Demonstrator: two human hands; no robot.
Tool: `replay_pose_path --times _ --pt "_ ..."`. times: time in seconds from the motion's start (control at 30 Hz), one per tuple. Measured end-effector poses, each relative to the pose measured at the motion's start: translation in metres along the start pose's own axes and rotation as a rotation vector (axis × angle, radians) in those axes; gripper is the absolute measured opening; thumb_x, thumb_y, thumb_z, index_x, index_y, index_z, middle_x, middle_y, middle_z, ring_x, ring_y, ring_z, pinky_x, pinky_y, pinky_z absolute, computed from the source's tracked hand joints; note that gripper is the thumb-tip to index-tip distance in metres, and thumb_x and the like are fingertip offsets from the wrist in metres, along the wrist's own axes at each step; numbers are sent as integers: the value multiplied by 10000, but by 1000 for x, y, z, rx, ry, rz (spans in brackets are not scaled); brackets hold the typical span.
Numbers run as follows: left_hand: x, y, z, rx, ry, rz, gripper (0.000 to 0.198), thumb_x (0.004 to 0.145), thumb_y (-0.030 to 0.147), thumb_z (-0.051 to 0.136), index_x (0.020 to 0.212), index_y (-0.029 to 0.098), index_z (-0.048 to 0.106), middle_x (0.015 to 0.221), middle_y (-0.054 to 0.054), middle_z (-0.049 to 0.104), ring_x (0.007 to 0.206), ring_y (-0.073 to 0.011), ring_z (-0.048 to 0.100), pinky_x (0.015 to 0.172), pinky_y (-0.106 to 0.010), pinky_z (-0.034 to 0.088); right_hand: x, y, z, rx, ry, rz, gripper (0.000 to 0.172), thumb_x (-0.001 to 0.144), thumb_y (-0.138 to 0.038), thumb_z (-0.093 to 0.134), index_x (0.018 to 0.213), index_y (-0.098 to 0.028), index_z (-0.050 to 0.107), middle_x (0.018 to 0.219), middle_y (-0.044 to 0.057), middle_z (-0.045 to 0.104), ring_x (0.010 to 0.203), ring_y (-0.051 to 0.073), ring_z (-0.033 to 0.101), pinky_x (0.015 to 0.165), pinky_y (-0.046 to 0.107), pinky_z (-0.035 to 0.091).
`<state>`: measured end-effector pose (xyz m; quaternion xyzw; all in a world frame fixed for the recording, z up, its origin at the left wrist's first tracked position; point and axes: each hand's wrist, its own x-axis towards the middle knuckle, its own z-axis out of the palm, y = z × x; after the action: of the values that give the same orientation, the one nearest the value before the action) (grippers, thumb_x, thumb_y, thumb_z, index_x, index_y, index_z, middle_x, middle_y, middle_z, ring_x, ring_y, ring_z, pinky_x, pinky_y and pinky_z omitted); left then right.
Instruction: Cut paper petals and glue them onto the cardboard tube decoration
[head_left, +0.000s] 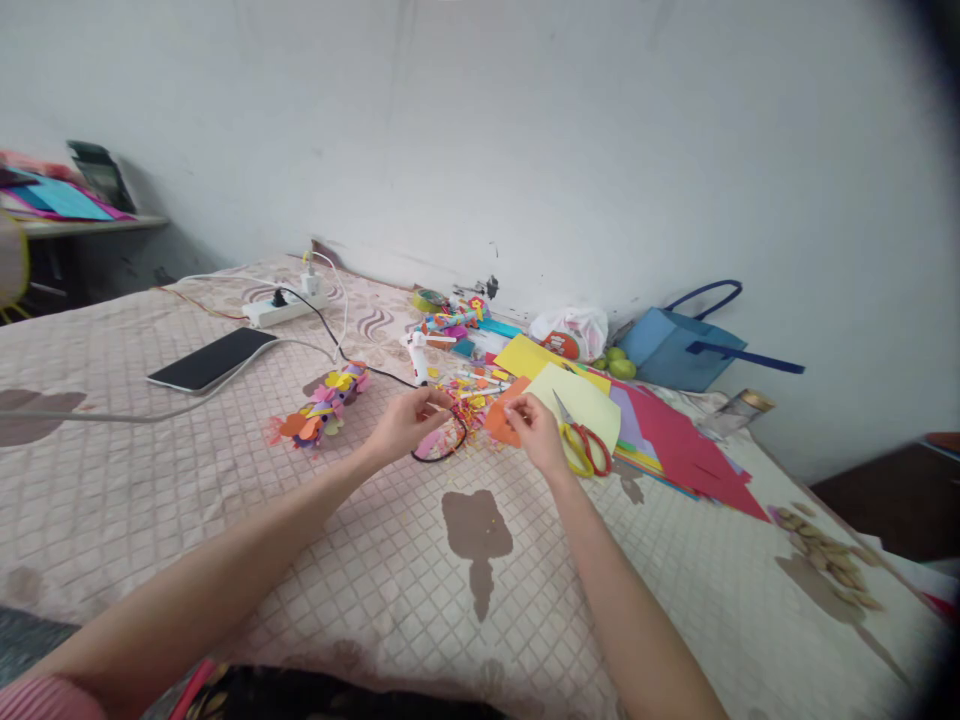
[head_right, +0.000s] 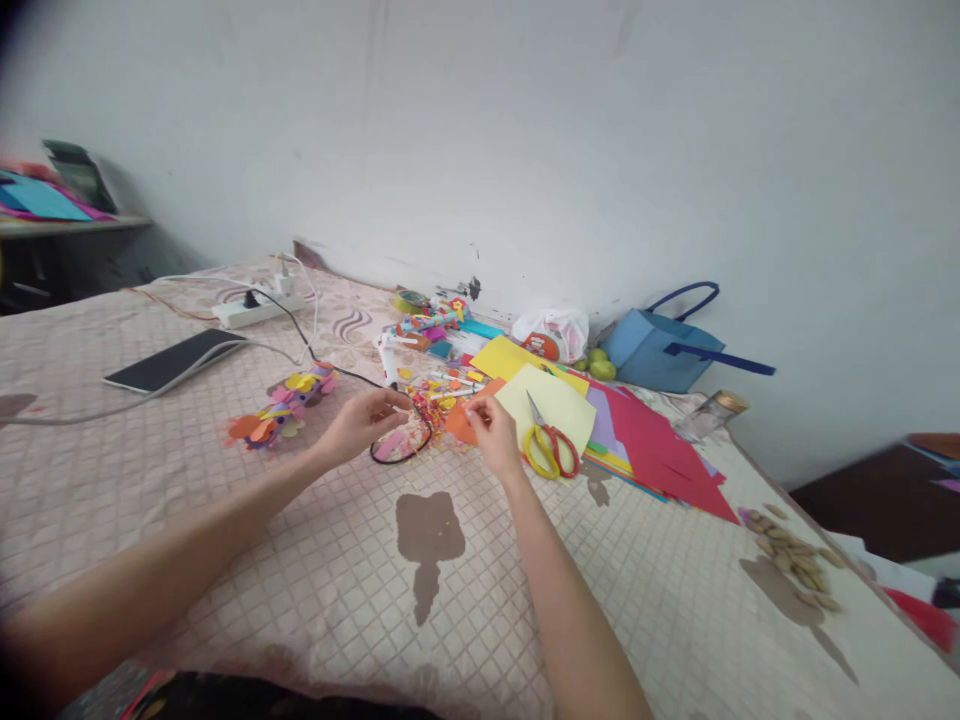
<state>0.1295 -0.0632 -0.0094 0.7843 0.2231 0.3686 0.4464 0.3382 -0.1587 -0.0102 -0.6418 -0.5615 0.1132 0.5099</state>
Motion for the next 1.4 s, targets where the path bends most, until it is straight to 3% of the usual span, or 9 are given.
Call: replay_pose_path --times 0.2,0.37,0.57,0.73,0.87,0.97,1.07,1.23,1.4 --pt "-3 -2 10 -221 -189 -78 265 720 380 619 752 118 587 638 -27 600 567 -111 549 517 -207 415 -19 -37 37 136 -188 -23 116 781 -298 549 847 -203 539 769 6 604 700 138 579 615 246 458" --pt "-4 -2 12 -348 -139 -232 298 695 407 636 703 121 551 516 17 536 422 -65 448 391 -170 310 -23 -38 42 355 -242 173 219 798 -412 517 800 -193 509 667 -6 554 563 117 532 487 226 434" --pt "-2 1 7 -362 -107 -260 280 716 392 612 673 121 553 516 7 554 430 -59 460 398 -161 322 -24 -32 45 327 -305 190 186 769 -356 555 757 -196 462 599 -31 544 480 94 488 467 219 413" --pt "3 -4 -1 -366 3 -292 248 681 357 647 692 121 570 523 16 539 431 -53 450 404 -164 327 -23 -27 49 225 -261 130 191 846 -361 424 778 -195 489 625 -7 559 520 117 509 491 240 420" --pt "8 -5 -10 -501 143 -328 262 632 319 696 735 123 558 582 10 556 490 -60 494 468 -176 374 -22 -31 59 105 -308 17 40 755 -222 568 786 -202 584 758 12 585 670 150 537 636 286 433" --pt "10 -4 -14 -558 172 -355 281 617 321 704 735 120 547 596 3 561 506 -66 507 491 -187 386 -21 -36 70 -120 -391 -138 202 729 -91 561 874 -221 615 947 35 557 822 174 534 741 305 413" --pt "10 -2 -15 -573 181 -356 274 617 319 701 712 120 538 589 7 555 503 -66 505 493 -192 386 -19 -38 78 -364 -442 -255 209 737 -68 543 871 -218 599 999 44 515 845 184 529 698 287 411" --pt "10 -1 -15 -596 194 -350 268 616 299 704 735 111 554 627 1 580 535 -63 517 519 -189 395 -12 -31 74 -334 -335 -222 112 759 -115 542 812 -212 561 936 31 528 781 168 526 679 278 409" --pt "10 -4 -15 -618 179 -364 284 609 308 717 722 110 547 620 -2 595 556 -75 545 562 -206 433 7 -8 35 -229 -29 -72 86 810 -249 491 855 -194 538 906 60 545 836 197 524 772 342 409"
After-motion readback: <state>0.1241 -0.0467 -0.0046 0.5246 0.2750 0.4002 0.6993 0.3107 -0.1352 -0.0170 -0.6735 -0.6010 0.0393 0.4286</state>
